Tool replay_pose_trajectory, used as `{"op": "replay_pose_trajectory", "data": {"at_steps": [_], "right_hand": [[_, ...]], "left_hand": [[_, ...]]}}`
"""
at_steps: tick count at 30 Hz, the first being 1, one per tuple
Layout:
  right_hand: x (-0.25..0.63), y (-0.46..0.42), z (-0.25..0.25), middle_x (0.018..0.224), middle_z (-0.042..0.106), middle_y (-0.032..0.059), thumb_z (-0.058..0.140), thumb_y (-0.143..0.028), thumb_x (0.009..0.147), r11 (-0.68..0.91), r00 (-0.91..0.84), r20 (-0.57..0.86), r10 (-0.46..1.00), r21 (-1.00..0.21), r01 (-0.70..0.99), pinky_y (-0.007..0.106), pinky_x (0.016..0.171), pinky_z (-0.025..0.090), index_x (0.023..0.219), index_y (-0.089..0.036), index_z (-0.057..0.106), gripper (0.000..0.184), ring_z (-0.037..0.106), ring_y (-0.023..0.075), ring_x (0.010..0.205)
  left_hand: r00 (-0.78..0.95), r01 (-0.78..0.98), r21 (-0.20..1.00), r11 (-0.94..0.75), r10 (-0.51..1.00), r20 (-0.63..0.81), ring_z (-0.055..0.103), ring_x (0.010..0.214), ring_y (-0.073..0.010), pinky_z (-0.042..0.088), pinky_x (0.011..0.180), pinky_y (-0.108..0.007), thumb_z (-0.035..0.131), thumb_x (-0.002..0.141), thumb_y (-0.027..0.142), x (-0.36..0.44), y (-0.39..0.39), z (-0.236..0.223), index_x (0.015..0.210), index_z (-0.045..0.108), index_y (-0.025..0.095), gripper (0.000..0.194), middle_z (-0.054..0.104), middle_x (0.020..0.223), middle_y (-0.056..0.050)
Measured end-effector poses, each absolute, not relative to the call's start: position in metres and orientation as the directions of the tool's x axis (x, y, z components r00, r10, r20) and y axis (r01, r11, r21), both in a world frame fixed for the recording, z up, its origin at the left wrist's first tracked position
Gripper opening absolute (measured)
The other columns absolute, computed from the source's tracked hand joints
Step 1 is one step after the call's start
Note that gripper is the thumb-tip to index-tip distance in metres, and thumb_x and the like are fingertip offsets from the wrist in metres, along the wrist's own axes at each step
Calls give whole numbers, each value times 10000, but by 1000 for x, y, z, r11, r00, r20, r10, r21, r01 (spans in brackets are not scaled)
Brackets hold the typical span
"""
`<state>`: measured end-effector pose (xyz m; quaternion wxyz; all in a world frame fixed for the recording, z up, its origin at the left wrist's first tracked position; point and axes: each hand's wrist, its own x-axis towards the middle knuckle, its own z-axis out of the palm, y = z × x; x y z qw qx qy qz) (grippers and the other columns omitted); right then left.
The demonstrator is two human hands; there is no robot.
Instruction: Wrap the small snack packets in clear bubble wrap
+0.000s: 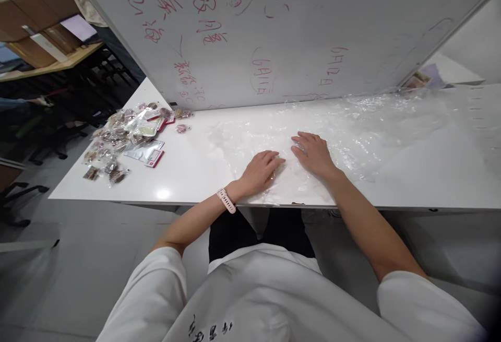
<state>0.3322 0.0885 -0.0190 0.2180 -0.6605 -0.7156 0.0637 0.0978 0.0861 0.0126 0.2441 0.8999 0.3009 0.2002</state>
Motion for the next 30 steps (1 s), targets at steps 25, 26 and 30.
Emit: {"op": "replay_pose_trajectory", "data": {"at_steps": [25, 26, 30], "right_hand": [[294, -57, -5, 963, 757, 24, 545, -191, 984, 494, -206, 518, 830, -510, 705, 377, 907, 483, 955, -238, 688, 153, 679, 185, 910], [294, -52, 1, 909, 752, 22, 535, -226, 994, 471, -192, 494, 848, -537, 700, 370, 886, 480, 924, -233, 689, 169, 675, 179, 859], [293, -22, 16, 694, 680, 19, 505, -422, 991, 242, -30, 319, 947, -652, 719, 317, 682, 445, 780, -217, 677, 341, 617, 168, 670]], "left_hand": [[272, 654, 429, -623, 724, 634, 654, 710, -144, 507, 960, -412, 581, 972, 220, 20, -18, -3, 872, 628, 221, 111, 705, 759, 13], [254, 648, 455, -611, 736, 628, 642, 699, -145, 514, 915, -388, 578, 975, 249, 20, -10, 3, 866, 633, 220, 125, 701, 751, 9], [191, 705, 548, -450, 865, 465, 594, 657, -161, 458, 684, -301, 586, 954, 295, 26, 24, 16, 864, 646, 215, 135, 649, 678, 2]]}}
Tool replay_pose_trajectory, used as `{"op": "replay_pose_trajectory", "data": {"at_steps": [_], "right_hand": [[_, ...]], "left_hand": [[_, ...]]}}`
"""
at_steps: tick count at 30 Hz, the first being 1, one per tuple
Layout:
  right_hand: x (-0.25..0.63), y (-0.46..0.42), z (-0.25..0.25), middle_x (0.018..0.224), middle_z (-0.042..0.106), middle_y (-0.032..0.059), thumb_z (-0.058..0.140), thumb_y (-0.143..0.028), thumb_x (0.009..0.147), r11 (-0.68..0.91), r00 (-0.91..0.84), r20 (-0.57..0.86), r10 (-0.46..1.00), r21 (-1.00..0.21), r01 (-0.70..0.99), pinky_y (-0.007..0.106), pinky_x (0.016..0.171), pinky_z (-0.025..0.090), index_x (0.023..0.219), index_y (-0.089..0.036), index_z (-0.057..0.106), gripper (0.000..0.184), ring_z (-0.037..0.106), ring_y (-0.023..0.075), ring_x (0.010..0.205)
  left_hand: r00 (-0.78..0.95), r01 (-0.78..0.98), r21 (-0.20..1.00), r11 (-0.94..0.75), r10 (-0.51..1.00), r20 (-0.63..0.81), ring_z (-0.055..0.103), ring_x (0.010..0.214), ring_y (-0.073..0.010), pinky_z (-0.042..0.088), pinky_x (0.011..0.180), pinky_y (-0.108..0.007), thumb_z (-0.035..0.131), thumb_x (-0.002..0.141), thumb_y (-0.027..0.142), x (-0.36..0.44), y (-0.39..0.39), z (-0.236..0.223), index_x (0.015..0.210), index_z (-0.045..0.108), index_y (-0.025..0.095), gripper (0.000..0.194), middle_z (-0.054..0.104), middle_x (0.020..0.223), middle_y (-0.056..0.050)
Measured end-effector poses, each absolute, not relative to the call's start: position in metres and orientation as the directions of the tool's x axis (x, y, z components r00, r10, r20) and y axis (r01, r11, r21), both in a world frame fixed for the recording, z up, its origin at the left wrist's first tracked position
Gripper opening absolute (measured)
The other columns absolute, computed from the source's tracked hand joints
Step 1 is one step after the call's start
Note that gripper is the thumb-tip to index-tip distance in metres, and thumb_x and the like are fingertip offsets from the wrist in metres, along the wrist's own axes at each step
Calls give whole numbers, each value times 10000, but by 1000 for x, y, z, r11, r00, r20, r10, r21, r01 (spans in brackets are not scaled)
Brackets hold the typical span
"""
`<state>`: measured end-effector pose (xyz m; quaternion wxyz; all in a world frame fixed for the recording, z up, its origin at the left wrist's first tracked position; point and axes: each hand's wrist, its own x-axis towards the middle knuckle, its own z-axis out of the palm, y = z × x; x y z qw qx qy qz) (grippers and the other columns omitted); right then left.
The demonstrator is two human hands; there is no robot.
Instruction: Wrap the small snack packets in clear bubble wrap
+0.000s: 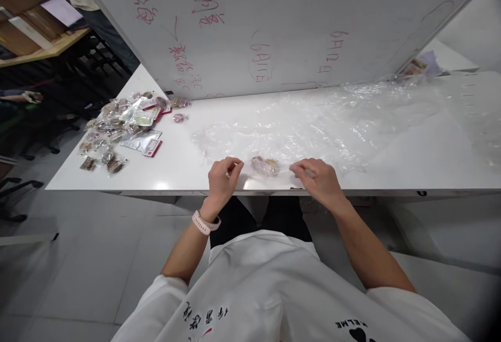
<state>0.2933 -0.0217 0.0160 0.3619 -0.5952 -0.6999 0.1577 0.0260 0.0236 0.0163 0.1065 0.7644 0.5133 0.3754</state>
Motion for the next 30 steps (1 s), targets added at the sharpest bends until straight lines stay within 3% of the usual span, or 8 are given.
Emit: {"op": "replay_pose_trajectory", "data": {"at_steps": [5, 10, 12, 15, 19, 22, 26, 30], "right_hand": [[287, 9, 4, 599, 600, 1, 563, -495, 892, -86, 230, 155, 961, -622, 778, 265, 546, 317, 787, -212, 672, 321, 547, 154, 558], [283, 10, -9, 640, 620, 5, 514, -368, 898, -73, 219, 211, 953, -540, 838, 253, 571, 281, 890, -215, 677, 224, 556, 153, 593], [283, 9, -11, 654, 629, 9, 508, -348, 902, -59, 203, 224, 953, -521, 851, 254, 573, 279, 901, -212, 675, 215, 558, 154, 601], [285, 9, -11, 663, 637, 11, 515, -337, 909, -62, 194, 222, 955, -492, 869, 262, 568, 285, 911, -212, 677, 204, 558, 163, 602], [285, 6, -3, 868, 710, 70, 480, -281, 952, -3, 174, 386, 906, -405, 914, 307, 639, 381, 1019, -195, 696, 242, 629, 219, 788], [282, 2, 3, 1121, 714, 110, 487, -316, 991, 189, 6, 536, 844, -309, 932, 379, 845, 445, 1159, -194, 684, 286, 616, 271, 1057], [279, 5, 2, 1370, 628, 100, 538, -433, 979, 434, -257, 472, 843, -315, 844, 427, 985, 435, 1368, -223, 585, 444, 546, 285, 1250], [288, 17, -2, 1203, 719, 83, 399, -367, 1031, 386, -227, 386, 894, -407, 828, 413, 946, 441, 1266, -224, 663, 382, 631, 260, 1113]], "left_hand": [[221, 844, 452, -288, 956, 195, 560, 608, -187, 379, 633, -307, 572, 880, 135, 39, 54, 14, 891, 633, 213, 100, 589, 616, 11], [242, 820, 290, -494, 758, 606, 608, 892, -255, 443, 770, -396, 485, 866, 53, 46, 39, 6, 919, 606, 199, 197, 677, 921, -93], [384, 699, 272, -661, 668, 637, 620, 955, -247, 474, 825, -410, 464, 899, 77, 50, 27, 4, 937, 600, 210, 195, 689, 963, -90], [667, 525, 279, -804, 592, 453, 545, 1284, -272, 438, 1049, -471, 481, 941, 178, 57, 20, 4, 1195, 581, 219, 276, 637, 1313, -120], [733, 562, 355, -748, 648, 206, 354, 1478, -291, 326, 1171, -510, 509, 972, 296, 65, 37, 6, 1499, 361, 238, 551, 383, 1599, -126], [696, 598, 396, -697, 696, 175, 463, 1372, -296, 402, 1088, -484, 563, 954, 275, 69, 56, 8, 1492, 378, 238, 570, 466, 1543, -115], [648, 618, 455, -641, 743, 167, 570, 1155, -266, 467, 951, -417, 579, 928, 195, 72, 72, 14, 1346, 535, 201, 420, 672, 1268, -97], [602, 570, 639, -517, 792, 104, 633, 897, -202, 482, 768, -321, 533, 963, 237, 63, 83, 29, 1185, 631, 204, 245, 725, 1024, -61]]}}
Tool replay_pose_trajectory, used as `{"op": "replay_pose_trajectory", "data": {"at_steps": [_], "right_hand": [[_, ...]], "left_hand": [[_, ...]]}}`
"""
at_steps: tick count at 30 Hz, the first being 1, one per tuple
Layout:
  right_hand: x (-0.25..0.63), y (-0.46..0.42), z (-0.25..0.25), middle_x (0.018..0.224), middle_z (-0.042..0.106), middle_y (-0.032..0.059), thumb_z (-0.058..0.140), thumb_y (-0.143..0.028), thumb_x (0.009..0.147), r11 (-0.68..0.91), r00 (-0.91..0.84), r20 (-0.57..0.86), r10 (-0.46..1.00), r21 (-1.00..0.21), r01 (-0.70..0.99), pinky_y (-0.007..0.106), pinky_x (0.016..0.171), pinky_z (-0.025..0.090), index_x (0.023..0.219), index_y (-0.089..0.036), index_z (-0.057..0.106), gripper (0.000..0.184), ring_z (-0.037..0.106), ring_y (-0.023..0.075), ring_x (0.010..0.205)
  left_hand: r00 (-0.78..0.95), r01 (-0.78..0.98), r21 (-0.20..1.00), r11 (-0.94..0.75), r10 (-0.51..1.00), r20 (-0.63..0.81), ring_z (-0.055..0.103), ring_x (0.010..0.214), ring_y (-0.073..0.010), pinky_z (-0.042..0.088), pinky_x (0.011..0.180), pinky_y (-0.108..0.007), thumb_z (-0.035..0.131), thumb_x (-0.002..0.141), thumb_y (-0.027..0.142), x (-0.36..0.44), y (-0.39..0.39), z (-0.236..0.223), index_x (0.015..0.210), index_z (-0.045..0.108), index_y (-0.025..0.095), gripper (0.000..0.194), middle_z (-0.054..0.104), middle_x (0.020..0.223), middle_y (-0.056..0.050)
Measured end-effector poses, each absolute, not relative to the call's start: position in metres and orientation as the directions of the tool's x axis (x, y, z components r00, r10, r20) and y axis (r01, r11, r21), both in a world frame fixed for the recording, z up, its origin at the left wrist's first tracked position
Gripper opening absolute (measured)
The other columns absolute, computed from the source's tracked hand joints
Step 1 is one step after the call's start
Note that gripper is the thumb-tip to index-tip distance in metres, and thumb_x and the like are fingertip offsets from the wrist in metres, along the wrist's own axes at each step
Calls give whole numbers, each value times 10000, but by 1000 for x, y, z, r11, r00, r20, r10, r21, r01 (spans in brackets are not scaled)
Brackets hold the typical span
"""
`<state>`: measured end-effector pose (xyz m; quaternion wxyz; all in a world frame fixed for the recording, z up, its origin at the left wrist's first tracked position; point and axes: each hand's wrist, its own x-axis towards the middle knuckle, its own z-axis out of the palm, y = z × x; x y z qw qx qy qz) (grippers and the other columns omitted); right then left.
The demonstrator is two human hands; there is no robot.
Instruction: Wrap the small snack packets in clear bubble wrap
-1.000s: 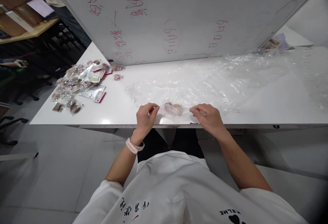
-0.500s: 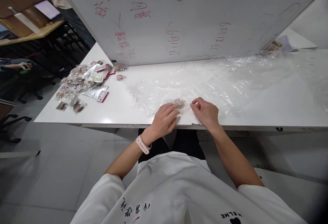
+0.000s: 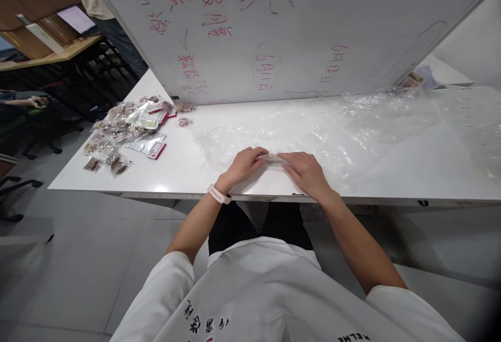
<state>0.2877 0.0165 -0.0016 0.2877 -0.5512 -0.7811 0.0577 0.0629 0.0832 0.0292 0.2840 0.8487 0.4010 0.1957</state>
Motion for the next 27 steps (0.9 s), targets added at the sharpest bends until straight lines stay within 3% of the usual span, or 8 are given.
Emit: {"op": "replay_pose_trajectory", "data": {"at_steps": [5, 7, 9, 13, 18, 21, 23, 27], "right_hand": [[303, 42, 8, 807, 733, 49, 469, -424, 988, 157, -71, 190, 979, -489, 858, 364, 771, 451, 1061, -225, 743, 346, 657, 230, 788], [303, 48, 15, 854, 727, 84, 506, -393, 965, 77, -14, 161, 987, -397, 915, 405, 787, 448, 1075, -207, 742, 321, 650, 266, 832], [299, 46, 24, 1016, 711, 146, 493, -301, 964, 71, 1, 255, 967, -275, 959, 497, 889, 422, 1121, -178, 730, 310, 621, 320, 967], [278, 18, 39, 1244, 648, 156, 355, -184, 1007, 213, -108, 460, 881, -183, 960, 535, 960, 392, 1237, -188, 682, 399, 545, 339, 1121], [252, -5, 20, 1319, 639, 119, 380, -231, 1024, 476, -354, 403, 844, -258, 841, 430, 967, 469, 1340, -198, 607, 391, 573, 272, 1156], [261, 3, 1, 1465, 542, 141, 428, -346, 1013, 407, -315, 322, 893, -274, 872, 476, 1012, 455, 1457, -172, 501, 482, 509, 311, 1292], [280, 14, -6, 1415, 592, 137, 424, -365, 1009, 354, -272, 294, 916, -276, 894, 496, 1016, 439, 1462, -163, 498, 501, 531, 314, 1271], [346, 36, -6, 1069, 752, 112, 404, -315, 991, 242, -152, 346, 926, -234, 942, 528, 997, 382, 1132, -174, 719, 373, 640, 297, 994]], "left_hand": [[549, 583, 752, -307, 832, -86, 595, 646, -166, 412, 583, -278, 676, 896, 354, 56, 104, 38, 1084, 642, 190, 252, 668, 753, -22], [513, 672, 654, -348, 855, -72, 609, 707, -193, 425, 605, -295, 723, 864, 335, 61, 107, 37, 1083, 632, 189, 278, 671, 795, -35], [491, 740, 481, -471, 866, 92, 624, 907, -252, 467, 719, -348, 742, 848, 277, 67, 103, 34, 1104, 617, 189, 298, 687, 983, -84], [590, 696, 240, -677, 730, 346, 570, 1084, -288, 467, 870, -414, 677, 896, 210, 73, 79, 25, 1106, 602, 180, 225, 650, 1149, -124], [718, 549, 329, -769, 635, 286, 580, 1135, -249, 450, 963, -407, 634, 943, 266, 68, 66, 10, 1241, 556, 189, 318, 653, 1236, -107], [681, 602, 374, -705, 698, 220, 611, 1076, -246, 447, 922, -395, 570, 981, 274, 67, 76, 10, 1195, 592, 192, 230, 700, 1173, -86], [658, 634, 397, -664, 732, 174, 628, 1020, -250, 446, 869, -378, 541, 995, 313, 66, 85, 15, 1144, 623, 190, 210, 722, 1110, -81], [611, 645, 519, -561, 787, 92, 623, 812, -211, 397, 675, -306, 460, 1015, 375, 67, 107, 28, 1016, 654, 200, 262, 712, 895, -54]]}}
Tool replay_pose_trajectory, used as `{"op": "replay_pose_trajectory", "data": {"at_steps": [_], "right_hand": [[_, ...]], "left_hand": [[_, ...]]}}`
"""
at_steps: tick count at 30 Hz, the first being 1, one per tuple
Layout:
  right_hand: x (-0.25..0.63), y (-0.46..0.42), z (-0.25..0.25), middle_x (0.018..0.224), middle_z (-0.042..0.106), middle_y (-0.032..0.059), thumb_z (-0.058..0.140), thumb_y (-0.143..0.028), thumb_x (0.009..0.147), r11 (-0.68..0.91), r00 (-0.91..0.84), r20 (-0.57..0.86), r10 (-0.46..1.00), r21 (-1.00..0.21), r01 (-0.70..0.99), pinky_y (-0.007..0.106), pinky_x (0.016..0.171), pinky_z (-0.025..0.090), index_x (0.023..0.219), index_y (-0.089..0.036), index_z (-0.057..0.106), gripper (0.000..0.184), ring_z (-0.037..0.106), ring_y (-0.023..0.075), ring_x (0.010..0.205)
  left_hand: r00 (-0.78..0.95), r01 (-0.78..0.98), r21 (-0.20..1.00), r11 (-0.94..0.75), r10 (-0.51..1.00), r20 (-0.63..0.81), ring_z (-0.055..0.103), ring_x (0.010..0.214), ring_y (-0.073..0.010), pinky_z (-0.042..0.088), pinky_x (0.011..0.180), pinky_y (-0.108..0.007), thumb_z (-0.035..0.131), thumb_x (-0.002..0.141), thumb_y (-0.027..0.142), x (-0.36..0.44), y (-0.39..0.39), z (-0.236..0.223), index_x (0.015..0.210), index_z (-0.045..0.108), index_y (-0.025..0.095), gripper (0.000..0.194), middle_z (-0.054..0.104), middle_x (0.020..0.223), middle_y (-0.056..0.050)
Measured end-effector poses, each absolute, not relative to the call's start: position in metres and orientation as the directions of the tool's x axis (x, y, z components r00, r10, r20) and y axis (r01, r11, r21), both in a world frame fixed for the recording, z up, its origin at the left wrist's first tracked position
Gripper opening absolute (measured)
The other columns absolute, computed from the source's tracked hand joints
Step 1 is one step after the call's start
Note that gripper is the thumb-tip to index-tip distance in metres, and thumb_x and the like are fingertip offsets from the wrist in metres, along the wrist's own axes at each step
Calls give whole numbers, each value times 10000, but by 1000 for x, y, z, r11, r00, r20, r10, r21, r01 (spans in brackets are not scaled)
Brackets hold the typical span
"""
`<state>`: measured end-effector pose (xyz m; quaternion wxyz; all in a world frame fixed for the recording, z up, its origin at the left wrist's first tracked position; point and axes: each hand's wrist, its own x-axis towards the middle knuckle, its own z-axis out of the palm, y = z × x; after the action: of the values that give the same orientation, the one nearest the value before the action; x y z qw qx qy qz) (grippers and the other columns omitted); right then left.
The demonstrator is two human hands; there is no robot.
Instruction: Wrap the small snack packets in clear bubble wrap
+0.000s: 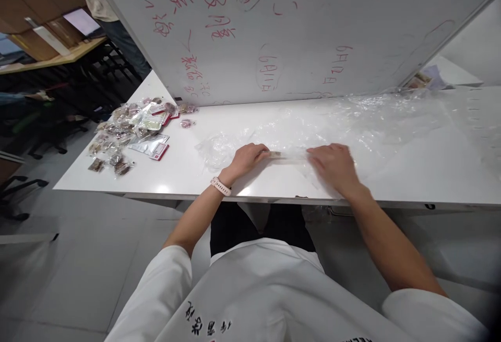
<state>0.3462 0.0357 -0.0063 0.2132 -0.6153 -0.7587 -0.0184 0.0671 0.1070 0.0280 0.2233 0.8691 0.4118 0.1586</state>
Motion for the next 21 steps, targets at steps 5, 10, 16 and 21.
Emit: {"op": "replay_pose_trajectory", "data": {"at_steps": [5, 10, 16, 21], "right_hand": [[419, 44, 9, 803, 723, 127, 372, -354, 1007, -20, 84, 492, 866, -135, 991, 519, 892, 356, 789, -203, 726, 442, 605, 270, 785], [380, 45, 33, 987, 731, 187, 463, -298, 990, 69, 76, 592, 802, -218, 974, 506, 880, 398, 969, -153, 741, 314, 613, 314, 957], [277, 75, 13, 1420, 596, 82, 440, -326, 1016, 551, -445, 351, 824, -307, 776, 445, 1015, 441, 1316, -244, 625, 362, 519, 259, 1294], [264, 90, -11, 1521, 508, 61, 376, -338, 1033, 527, -476, 228, 849, -306, 793, 495, 1034, 395, 1445, -281, 529, 443, 468, 282, 1343]], "left_hand": [[573, 649, 604, -462, 819, 12, 498, 613, -175, 284, 571, -295, 439, 997, 392, 74, 135, 33, 689, 514, 208, 367, 559, 660, -26], [538, 742, 479, -469, 843, -7, 570, 764, -225, 348, 607, -315, 500, 974, 344, 88, 151, 25, 855, 577, 195, 206, 654, 905, -89], [402, 829, 270, -490, 857, 323, 532, 1175, -351, 424, 938, -490, 606, 931, 254, 89, 118, 23, 1119, 613, 144, 217, 622, 1243, -191], [419, 499, 811, -305, 904, 83, 665, 959, -235, 550, 838, -409, 550, 980, 351, 44, 41, 24, 1058, 676, 192, 217, 721, 1051, -106]]}}
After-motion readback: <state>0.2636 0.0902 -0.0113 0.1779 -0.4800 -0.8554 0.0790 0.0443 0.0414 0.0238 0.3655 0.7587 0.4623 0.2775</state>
